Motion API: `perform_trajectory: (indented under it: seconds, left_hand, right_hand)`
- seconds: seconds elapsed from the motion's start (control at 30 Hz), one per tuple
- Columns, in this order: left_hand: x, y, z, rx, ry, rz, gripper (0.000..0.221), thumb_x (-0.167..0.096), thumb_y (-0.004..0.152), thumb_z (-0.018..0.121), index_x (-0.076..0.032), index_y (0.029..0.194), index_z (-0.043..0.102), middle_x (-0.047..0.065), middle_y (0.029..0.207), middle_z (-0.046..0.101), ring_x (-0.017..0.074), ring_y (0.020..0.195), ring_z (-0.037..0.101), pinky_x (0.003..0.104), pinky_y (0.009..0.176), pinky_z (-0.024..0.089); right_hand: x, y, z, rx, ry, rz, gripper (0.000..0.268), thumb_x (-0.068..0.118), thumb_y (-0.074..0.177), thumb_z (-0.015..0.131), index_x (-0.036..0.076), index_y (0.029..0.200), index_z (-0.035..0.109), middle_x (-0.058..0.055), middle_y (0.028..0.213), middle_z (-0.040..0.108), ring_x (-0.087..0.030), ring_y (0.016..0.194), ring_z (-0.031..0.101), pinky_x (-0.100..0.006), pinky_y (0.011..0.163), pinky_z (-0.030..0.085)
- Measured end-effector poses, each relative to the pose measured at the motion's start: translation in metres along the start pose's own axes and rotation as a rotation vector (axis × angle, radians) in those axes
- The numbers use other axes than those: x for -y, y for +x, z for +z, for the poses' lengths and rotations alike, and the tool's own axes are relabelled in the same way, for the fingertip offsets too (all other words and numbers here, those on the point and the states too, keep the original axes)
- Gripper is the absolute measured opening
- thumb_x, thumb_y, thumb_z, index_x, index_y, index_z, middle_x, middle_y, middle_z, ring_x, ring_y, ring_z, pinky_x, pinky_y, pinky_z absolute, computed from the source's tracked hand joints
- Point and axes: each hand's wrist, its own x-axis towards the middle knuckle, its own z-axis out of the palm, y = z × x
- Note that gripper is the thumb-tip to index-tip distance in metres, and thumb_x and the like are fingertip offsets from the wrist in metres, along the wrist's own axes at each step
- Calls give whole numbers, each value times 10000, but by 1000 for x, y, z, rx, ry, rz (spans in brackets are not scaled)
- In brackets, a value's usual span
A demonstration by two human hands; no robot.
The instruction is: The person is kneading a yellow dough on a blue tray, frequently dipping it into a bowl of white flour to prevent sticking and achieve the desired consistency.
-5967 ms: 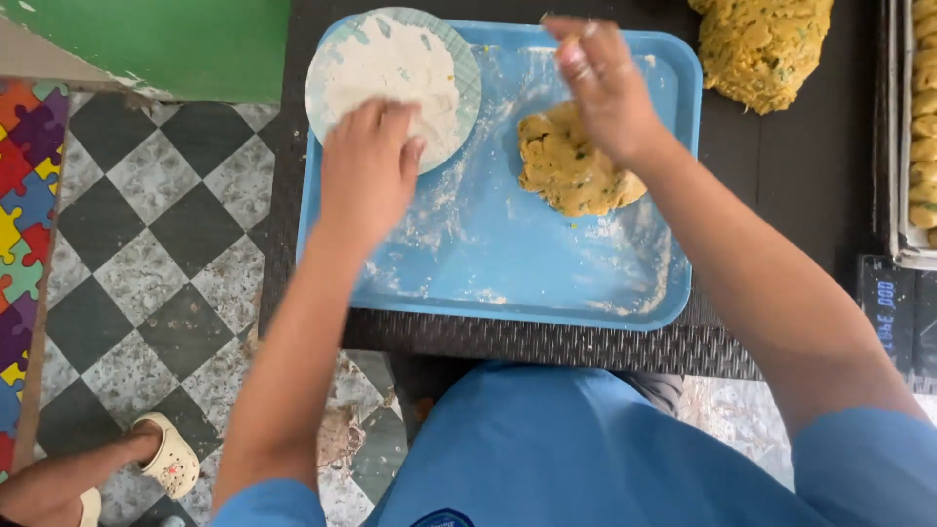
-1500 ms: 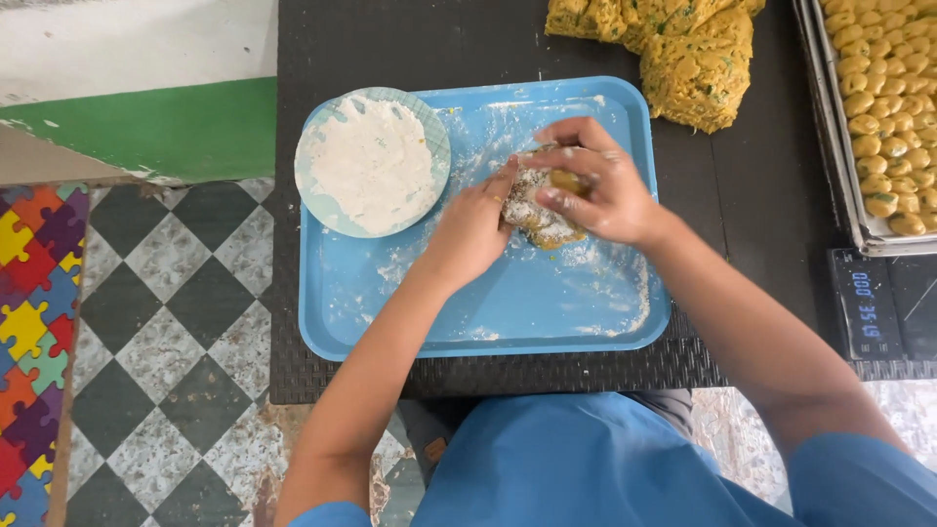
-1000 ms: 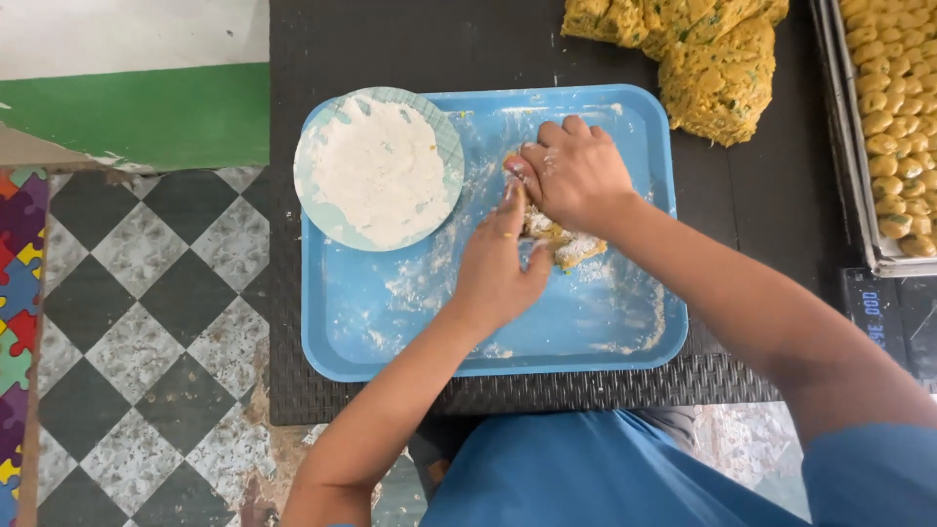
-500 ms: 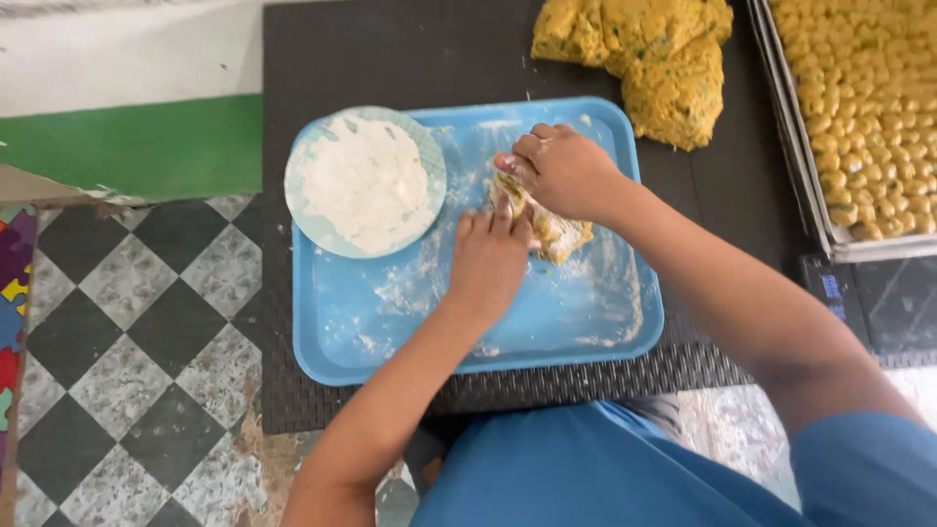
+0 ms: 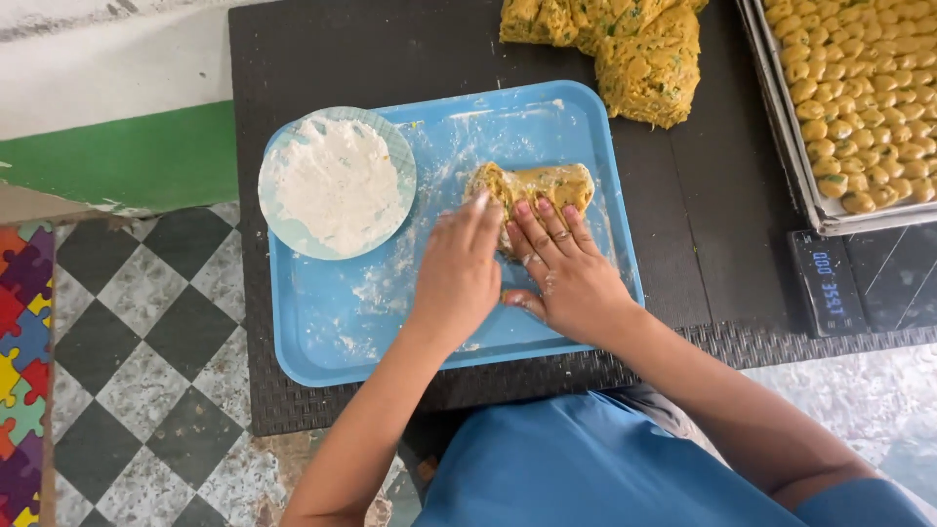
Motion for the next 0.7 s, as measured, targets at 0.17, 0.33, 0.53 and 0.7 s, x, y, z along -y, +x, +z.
perform_trajectory:
  seconds: [0.17, 0.33, 0.53, 0.7]
  left_hand:
    - [14, -14, 41, -71, 236, 140, 723, -113, 949, 661, -40, 1617, 395, 212, 1630, 441, 385, 1431, 527, 554, 1268, 305]
    - [12, -4, 31, 45, 105, 93, 572, -28, 996, 538, -37, 1566, 503, 213, 1544, 561, 369, 1434, 527, 528, 1293, 270]
    - [34, 18, 26, 210, 43, 66, 439, -65, 1056, 474, -105, 1458, 646, 179, 1503, 607, 333, 1443, 526, 513, 1298, 254]
    - [49, 44, 9, 90, -105, -34, 179, -315, 852, 647, -266, 1022, 679, 15, 1159, 642, 363, 1105, 686, 526, 899, 578]
  right_hand:
    - [-2, -2, -11, 116, -10, -18, 1066, 887, 912, 335, 82, 1607, 415, -155, 1770, 222, -398, 1636, 132, -544, 1353, 32]
    - [-7, -5, -8, 228, -19, -22, 1127, 940, 879, 283, 108, 1638, 338, -140, 1782, 153, -418, 1636, 74, -559, 1345, 2]
    - [-25, -1, -11, 304, -28, -72, 1121, 969, 864, 310, 179, 1659, 279, -93, 1793, 90, -403, 1635, 43, -562, 1335, 2]
    - [-33, 17, -51, -76, 431, 63, 200, 342, 1000, 688, 156, 1060, 732, 29, 1572, 566, -325, 1132, 731, -437, 811, 627]
